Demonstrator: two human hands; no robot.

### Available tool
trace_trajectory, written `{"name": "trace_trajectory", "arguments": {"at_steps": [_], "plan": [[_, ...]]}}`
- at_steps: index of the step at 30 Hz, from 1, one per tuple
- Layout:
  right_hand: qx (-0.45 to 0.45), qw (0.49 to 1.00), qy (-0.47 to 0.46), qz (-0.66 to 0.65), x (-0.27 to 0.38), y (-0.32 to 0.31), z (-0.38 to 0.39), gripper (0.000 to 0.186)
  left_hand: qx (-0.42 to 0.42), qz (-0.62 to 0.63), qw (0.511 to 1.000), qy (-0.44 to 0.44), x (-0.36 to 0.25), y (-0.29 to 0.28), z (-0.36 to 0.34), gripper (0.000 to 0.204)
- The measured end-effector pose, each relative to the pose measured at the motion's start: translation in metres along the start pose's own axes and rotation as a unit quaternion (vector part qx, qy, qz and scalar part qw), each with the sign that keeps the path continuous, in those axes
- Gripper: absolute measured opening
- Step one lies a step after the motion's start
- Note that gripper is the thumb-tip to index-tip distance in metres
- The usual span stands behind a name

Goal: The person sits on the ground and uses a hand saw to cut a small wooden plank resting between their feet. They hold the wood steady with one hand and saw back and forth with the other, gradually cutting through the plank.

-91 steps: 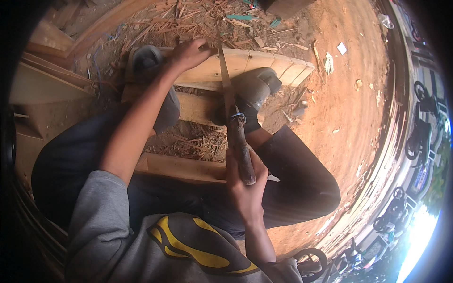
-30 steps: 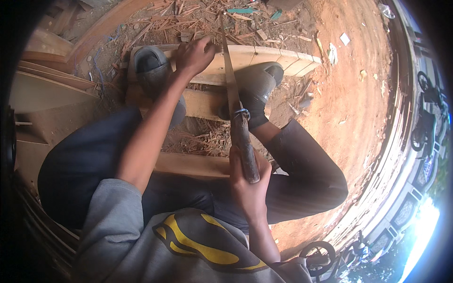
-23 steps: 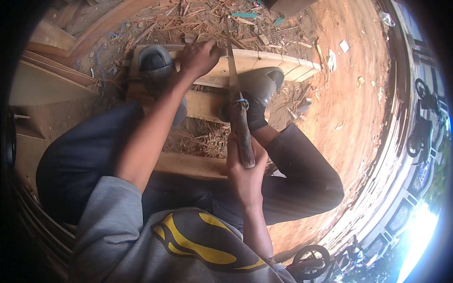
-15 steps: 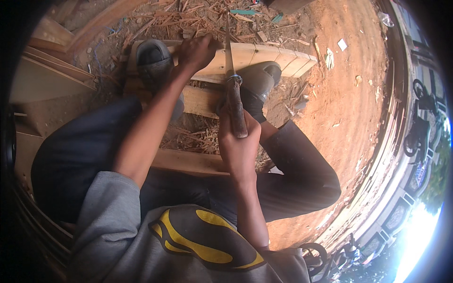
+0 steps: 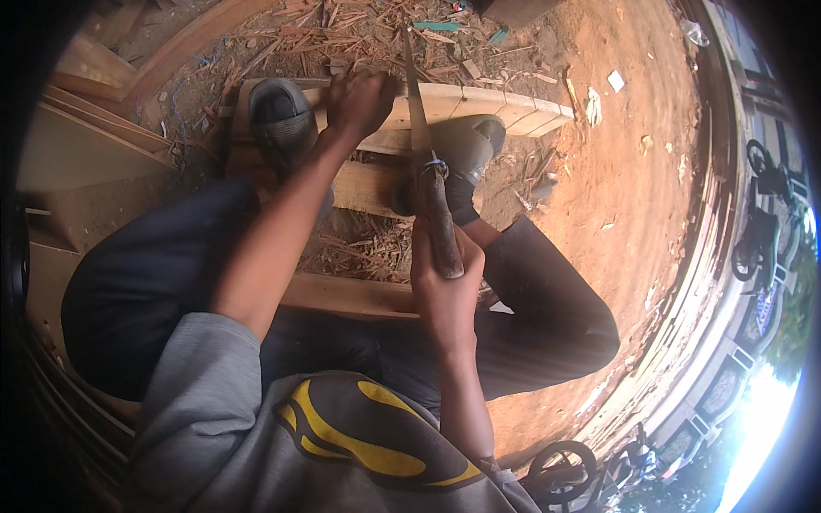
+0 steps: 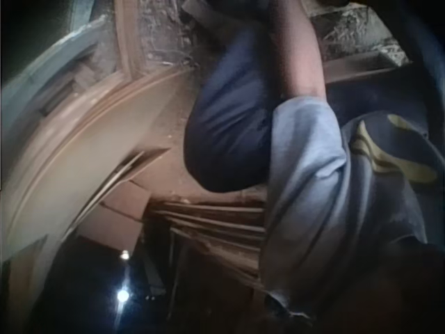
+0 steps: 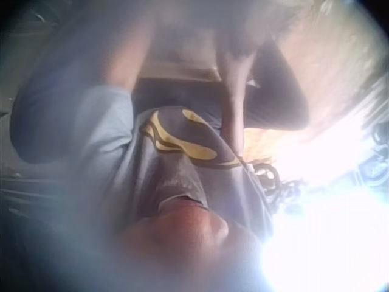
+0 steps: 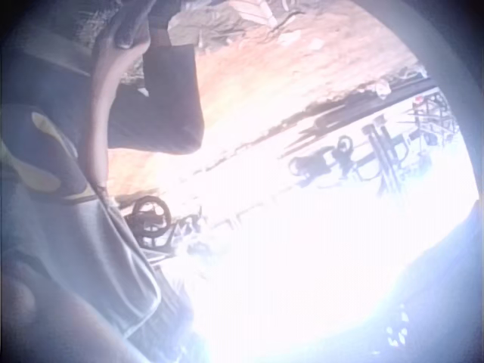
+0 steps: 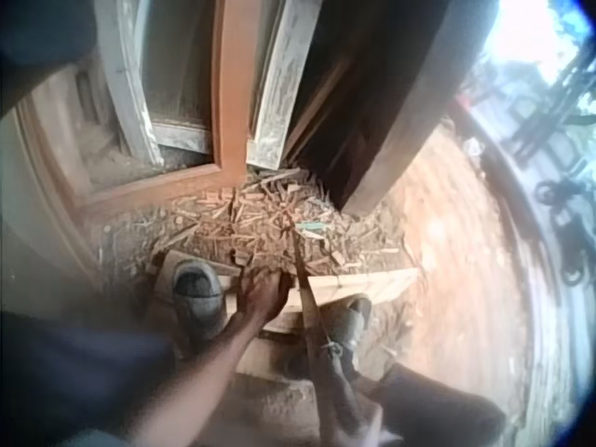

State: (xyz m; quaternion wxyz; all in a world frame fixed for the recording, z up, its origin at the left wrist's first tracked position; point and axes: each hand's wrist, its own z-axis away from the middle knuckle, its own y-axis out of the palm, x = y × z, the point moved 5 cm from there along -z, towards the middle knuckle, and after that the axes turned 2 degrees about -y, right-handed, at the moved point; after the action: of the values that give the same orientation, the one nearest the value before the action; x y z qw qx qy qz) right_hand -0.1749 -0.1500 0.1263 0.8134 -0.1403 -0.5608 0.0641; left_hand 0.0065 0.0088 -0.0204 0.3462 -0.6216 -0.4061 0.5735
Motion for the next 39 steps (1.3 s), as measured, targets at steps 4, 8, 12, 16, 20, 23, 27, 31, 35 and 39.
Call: {"name": "trace_trajectory", "arguments": {"at_steps": [4, 8, 12, 16, 20, 23, 27, 31, 35, 39], "plan": [[0.014, 0.998, 0.056, -0.011, -0.01, -0.02, 0.034, 0.016, -0.067, -0.009, 0.997, 0.023, 0.004, 0.001, 0.003, 0.021], [0.015, 0.999, 0.009, 0.034, -0.011, -0.009, 0.036, 0.018, -0.069, 0.001, 0.997, 0.044, 0.012, 0.015, -0.004, 0.026], [0.016, 0.998, -0.016, 0.056, -0.01, 0.002, 0.039, 0.019, -0.108, 0.023, 0.992, 0.058, 0.017, 0.019, -0.001, 0.029], [0.013, 1.0, 0.007, 0.025, -0.011, -0.003, 0.039, 0.019, 0.029, -0.032, 0.999, 0.011, 0.016, 0.02, -0.004, 0.033], [0.016, 1.0, 0.013, 0.017, -0.014, -0.008, 0.041, 0.019, -0.016, 0.025, 0.999, 0.042, 0.017, 0.014, -0.007, 0.028], [-0.002, 1.0, -0.009, 0.017, -0.022, -0.006, 0.049, 0.02, -0.05, 0.055, 0.995, 0.069, 0.006, -0.001, 0.003, 0.03], [-0.013, 0.999, -0.027, 0.026, -0.025, -0.001, 0.059, 0.021, -0.112, 0.015, 0.986, 0.122, 0.0, 0.0, 0.011, 0.027], [-0.008, 1.0, 0.008, 0.008, -0.019, 0.003, 0.057, 0.022, -0.114, -0.032, 0.985, 0.122, 0.003, 0.008, 0.004, 0.025], [0.003, 1.0, 0.011, 0.004, -0.014, 0.004, 0.054, 0.023, -0.077, -0.061, 0.992, 0.08, 0.009, 0.017, 0.001, 0.02], [0.015, 0.999, 0.023, 0.017, -0.014, 0.007, 0.058, 0.025, -0.123, -0.052, 0.984, 0.114, 0.001, 0.012, 0.006, 0.016]]}}
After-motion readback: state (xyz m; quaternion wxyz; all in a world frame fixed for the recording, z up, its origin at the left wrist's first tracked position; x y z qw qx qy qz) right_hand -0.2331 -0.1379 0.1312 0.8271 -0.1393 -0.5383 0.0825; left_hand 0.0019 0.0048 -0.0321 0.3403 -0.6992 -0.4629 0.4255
